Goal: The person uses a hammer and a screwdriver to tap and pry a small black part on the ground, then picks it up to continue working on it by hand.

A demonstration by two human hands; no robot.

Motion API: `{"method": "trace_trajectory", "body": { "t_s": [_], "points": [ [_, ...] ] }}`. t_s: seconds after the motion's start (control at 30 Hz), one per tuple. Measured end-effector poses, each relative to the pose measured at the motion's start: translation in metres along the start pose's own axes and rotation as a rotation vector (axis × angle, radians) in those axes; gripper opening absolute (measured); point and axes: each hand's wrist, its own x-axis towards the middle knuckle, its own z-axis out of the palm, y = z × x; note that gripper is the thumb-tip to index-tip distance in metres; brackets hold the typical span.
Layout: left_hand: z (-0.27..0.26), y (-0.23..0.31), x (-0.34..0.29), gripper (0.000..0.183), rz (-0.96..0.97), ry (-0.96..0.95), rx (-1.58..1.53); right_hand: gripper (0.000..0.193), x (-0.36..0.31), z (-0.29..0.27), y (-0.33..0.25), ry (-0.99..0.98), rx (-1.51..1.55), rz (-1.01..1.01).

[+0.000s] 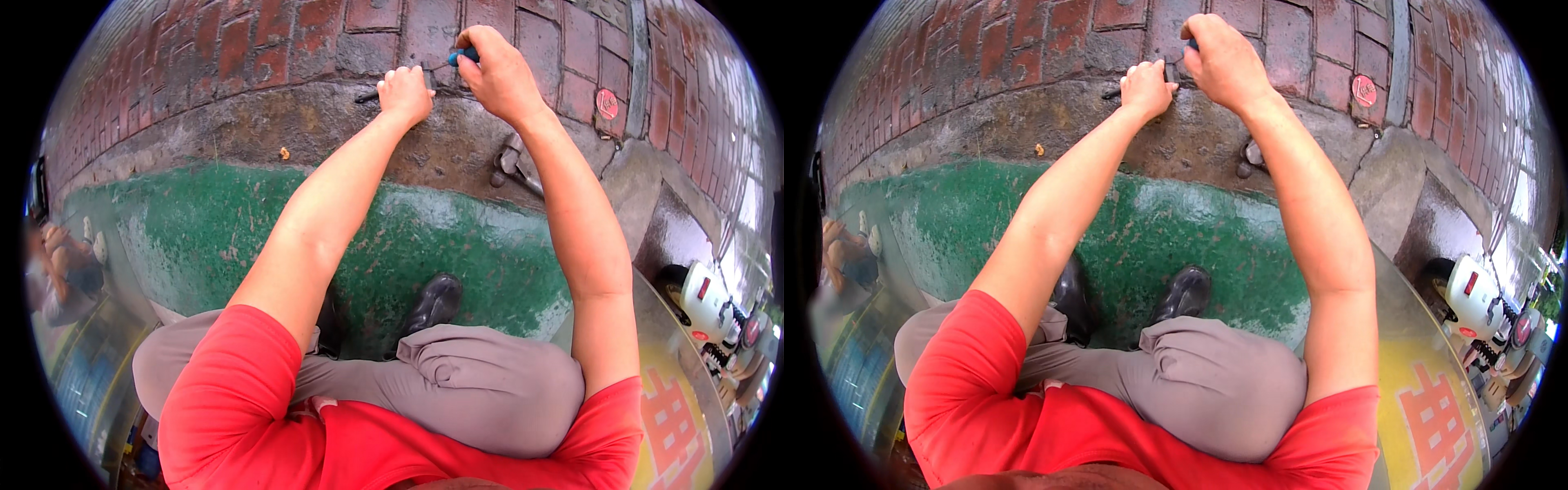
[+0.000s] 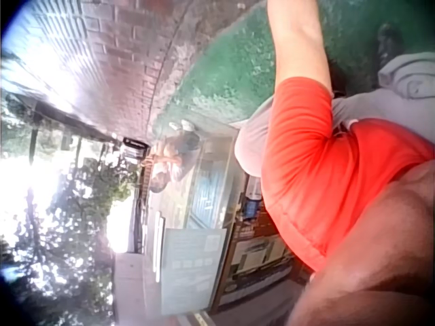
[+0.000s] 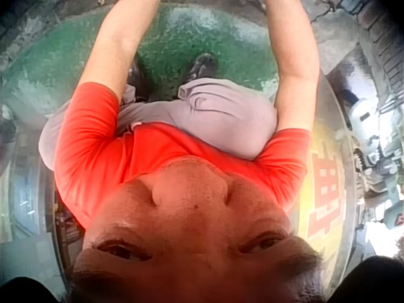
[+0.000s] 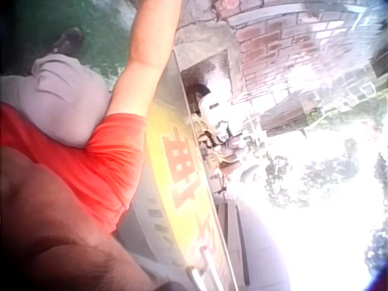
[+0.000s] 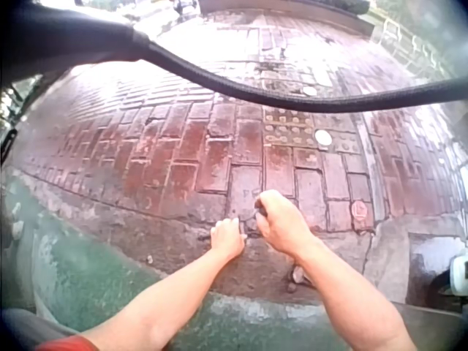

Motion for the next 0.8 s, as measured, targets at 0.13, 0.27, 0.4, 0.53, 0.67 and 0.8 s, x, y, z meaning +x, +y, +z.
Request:
{"method": "trace_trajectory", "body": {
  "t_s": [0.13, 0.27, 0.4, 0.53, 0.67, 0.8],
  "points": [
    [-0.0024, -0.0012, 0.0012, 0.050, -0.007, -0.006, -0.004, 0.021, 0.0004, 0.0010, 0.0009, 0.010, -0.007, 0.000],
    [-0.0014, -0.0048, 0.0026, 0.053, 0.002, 0.014, -0.025, 0.021, -0.0002, 0.0031, 0.0039, 0.039, -0.016, -0.019],
    [0.0008, -0.0072, 0.0036, 0.055, 0.009, 0.033, -0.038, 0.021, -0.0008, 0.0030, 0.0022, 0.055, -0.016, 0.001],
    [0.0019, -0.0073, 0.0034, 0.056, 0.006, 0.034, -0.041, 0.021, -0.0003, 0.0024, 0.0028, 0.051, -0.029, 0.010],
    [-0.0002, -0.0071, 0.0032, 0.054, 0.013, 0.028, -0.039, 0.021, 0.0015, 0.0024, 0.0022, 0.029, -0.037, -0.004],
    [-0.0027, -0.0044, 0.0039, 0.053, 0.019, 0.020, -0.022, 0.021, 0.0041, 0.0046, 0.0001, -0.009, -0.050, -0.012]
  ]
}}
